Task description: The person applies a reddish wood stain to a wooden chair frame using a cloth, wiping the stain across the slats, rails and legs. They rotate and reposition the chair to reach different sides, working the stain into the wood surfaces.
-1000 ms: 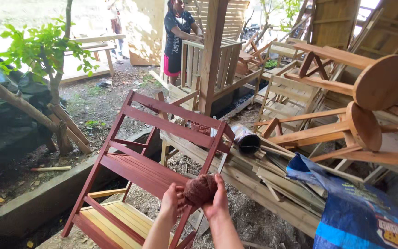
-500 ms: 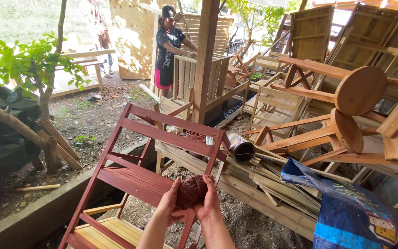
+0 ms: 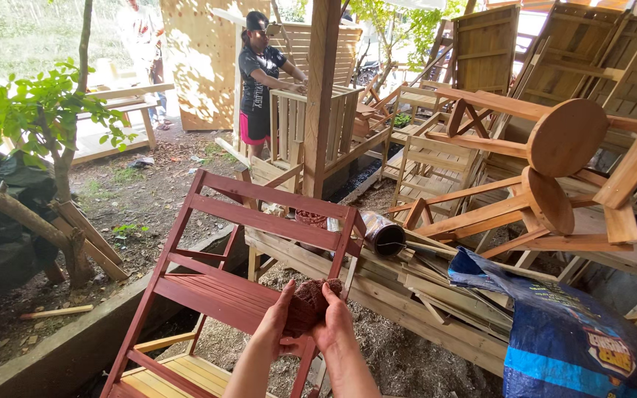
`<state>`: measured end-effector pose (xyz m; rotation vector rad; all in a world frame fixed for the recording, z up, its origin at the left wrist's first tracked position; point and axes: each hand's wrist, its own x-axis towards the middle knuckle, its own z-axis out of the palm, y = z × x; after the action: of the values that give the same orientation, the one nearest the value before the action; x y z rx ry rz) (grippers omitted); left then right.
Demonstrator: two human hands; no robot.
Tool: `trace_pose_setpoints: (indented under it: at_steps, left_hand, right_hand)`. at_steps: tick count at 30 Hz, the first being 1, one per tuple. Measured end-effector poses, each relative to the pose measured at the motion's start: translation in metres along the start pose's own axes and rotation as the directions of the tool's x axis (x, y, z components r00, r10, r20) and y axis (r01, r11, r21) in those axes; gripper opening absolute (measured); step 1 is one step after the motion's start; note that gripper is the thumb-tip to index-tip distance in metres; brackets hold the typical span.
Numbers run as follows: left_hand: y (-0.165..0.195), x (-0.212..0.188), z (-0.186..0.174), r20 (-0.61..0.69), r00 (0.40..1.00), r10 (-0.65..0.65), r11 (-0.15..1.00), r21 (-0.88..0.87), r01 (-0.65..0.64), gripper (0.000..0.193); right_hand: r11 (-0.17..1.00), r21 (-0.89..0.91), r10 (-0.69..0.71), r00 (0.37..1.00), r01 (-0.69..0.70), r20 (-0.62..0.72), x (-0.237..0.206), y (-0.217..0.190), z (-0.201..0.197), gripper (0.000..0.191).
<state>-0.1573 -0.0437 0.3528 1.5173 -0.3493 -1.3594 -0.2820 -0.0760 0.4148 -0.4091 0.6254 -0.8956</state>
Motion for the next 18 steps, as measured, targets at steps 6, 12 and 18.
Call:
trace_pose_setpoints:
  at_steps: [6, 12, 18]
  left_hand:
    - [0.000, 0.006, 0.000, 0.084, 0.994, 0.074, 0.996, -0.055, -0.069, 0.060]
    - [0.003, 0.024, -0.006, -0.103, 0.917, 0.385, 0.870, -0.290, -0.398, 0.038]
    - [0.029, 0.018, -0.002, -0.344, 0.792, 0.504, 0.858, 0.097, -0.504, 0.034]
  right_hand:
    - [0.999, -0.042, -0.010, 0.999, 0.011, 0.043, 0.018, 0.000, -0.010, 0.037]
    - [0.960, -0.273, 0.055, 0.998, -0.058, -0.019, 0.024, -0.013, -0.016, 0.038]
    - [0.928, -0.371, -0.081, 0.989, 0.030, -0.122, 0.022, -0.020, -0.018, 0.052]
